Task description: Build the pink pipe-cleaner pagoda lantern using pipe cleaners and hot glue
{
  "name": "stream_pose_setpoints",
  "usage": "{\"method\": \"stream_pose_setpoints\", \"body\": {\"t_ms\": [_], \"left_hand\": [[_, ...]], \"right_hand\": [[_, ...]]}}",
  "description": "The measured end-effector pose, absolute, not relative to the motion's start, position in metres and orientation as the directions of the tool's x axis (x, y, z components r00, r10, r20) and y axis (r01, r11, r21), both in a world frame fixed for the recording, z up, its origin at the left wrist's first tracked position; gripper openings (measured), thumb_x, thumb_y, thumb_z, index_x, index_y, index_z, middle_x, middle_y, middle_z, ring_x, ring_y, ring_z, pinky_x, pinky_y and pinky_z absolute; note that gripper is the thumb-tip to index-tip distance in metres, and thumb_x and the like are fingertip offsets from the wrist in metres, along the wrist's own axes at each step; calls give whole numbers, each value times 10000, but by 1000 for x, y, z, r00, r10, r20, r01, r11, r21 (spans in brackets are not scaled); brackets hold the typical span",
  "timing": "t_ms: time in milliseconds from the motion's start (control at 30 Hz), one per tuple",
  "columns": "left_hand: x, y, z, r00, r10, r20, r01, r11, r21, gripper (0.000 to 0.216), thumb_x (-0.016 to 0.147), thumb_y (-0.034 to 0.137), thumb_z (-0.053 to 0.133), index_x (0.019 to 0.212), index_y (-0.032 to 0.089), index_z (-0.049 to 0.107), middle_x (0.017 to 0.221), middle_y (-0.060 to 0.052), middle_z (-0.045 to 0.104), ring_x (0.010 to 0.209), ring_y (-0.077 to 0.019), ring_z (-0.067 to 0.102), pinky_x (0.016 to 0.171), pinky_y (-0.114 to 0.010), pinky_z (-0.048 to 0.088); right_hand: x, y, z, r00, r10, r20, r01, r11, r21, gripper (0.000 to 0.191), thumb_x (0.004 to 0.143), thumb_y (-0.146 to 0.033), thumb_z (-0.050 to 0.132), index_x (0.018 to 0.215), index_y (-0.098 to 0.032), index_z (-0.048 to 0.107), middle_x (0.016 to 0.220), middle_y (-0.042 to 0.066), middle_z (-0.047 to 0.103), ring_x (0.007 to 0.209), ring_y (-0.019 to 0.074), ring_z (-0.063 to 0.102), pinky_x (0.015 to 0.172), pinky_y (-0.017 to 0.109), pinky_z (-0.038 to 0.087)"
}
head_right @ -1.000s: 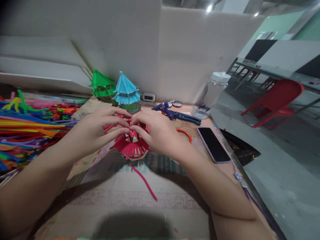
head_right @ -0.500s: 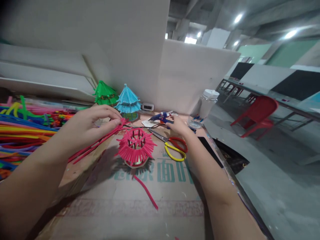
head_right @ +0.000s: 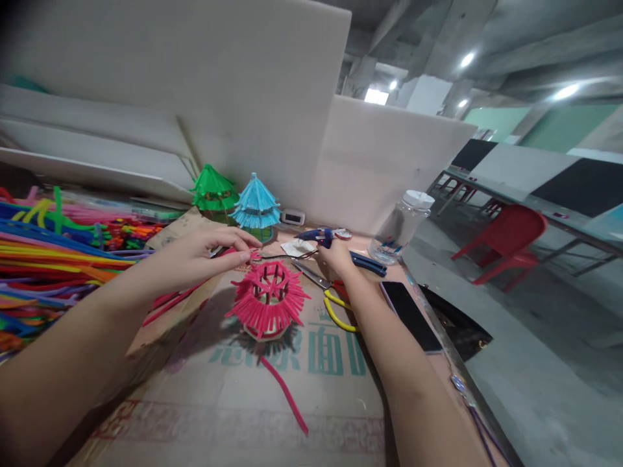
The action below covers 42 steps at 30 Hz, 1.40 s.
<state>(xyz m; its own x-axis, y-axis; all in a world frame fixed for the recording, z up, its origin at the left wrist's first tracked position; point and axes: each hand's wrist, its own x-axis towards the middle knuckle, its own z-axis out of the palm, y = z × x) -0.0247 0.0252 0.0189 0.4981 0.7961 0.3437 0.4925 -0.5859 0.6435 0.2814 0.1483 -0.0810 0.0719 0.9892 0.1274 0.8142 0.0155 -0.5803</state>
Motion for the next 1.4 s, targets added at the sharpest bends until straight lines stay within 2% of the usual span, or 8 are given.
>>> {"method": "stream_pose_setpoints", "body": {"t_ms": [167,267,400,600,733,900,1133,1400], "left_hand": [[-27,28,19,518,776,361,518,-620,589,348,940,489,551,811,215,722,1142,-12,747,1027,-208,681,899,-314,513],[-27,29,18,523,773,359,515,-622,590,347,944,477,542,811,209,719,1133,-16,749,1012,-207,684,880,-310,514],[-26,27,17,478,817,322,539,-562,627,307,925,465,561,840,217,721,1063,-4,762,1008,-210,680,861,-306,505],[-16,24,13,458,855,244,472,-466,748,373,926,528,528,899,205,712,933,-16,745,894,-205,677,750,-287,508],[-11,24,8,470,846,251,435,-469,768,336,913,490,548,936,197,712,1056,-38,735,952,-210,669,776,-292,519],[-7,26,5,485,843,232,442,-465,767,331,903,477,543,798,189,666,1051,-41,731,926,-210,671,790,-309,524],[-7,26,6,517,827,219,449,-480,754,311,910,464,547,817,194,671,1039,-35,736,956,-218,672,817,-313,513],[-7,24,7,526,828,196,461,-471,753,320,905,476,528,839,199,674,977,-33,730,878,-204,663,756,-300,503]], "right_hand": [[280,113,-52,35,979,200,682,123,-721,280,921,-398,645,1023,-149,722,1056,102,751,1012,250,701,896,393,558],[280,82,-30,-52,966,252,561,237,-793,318,938,-438,558,1082,-206,723,1140,79,762,975,222,738,875,351,565],[286,39,-7,-179,925,335,442,380,-813,292,885,-427,654,1089,-235,736,1145,79,760,1031,256,727,827,352,577],[301,4,-4,-427,859,282,395,458,-797,197,875,-396,705,903,-205,746,853,51,748,694,186,685,633,300,553],[300,-6,-9,-360,884,299,393,435,-810,366,794,-566,761,783,-204,713,704,24,675,589,160,594,537,289,489],[287,-11,-6,-380,863,333,418,482,-770,536,718,-738,725,677,-211,633,629,1,570,573,150,522,513,280,437],[274,-15,1,-359,869,342,425,478,-769,575,682,-742,753,908,-231,616,768,2,615,651,156,582,581,268,477],[272,-17,-1,-364,851,379,455,517,-725,554,715,-728,740,957,-237,659,842,29,685,715,176,634,643,282,517]]}}
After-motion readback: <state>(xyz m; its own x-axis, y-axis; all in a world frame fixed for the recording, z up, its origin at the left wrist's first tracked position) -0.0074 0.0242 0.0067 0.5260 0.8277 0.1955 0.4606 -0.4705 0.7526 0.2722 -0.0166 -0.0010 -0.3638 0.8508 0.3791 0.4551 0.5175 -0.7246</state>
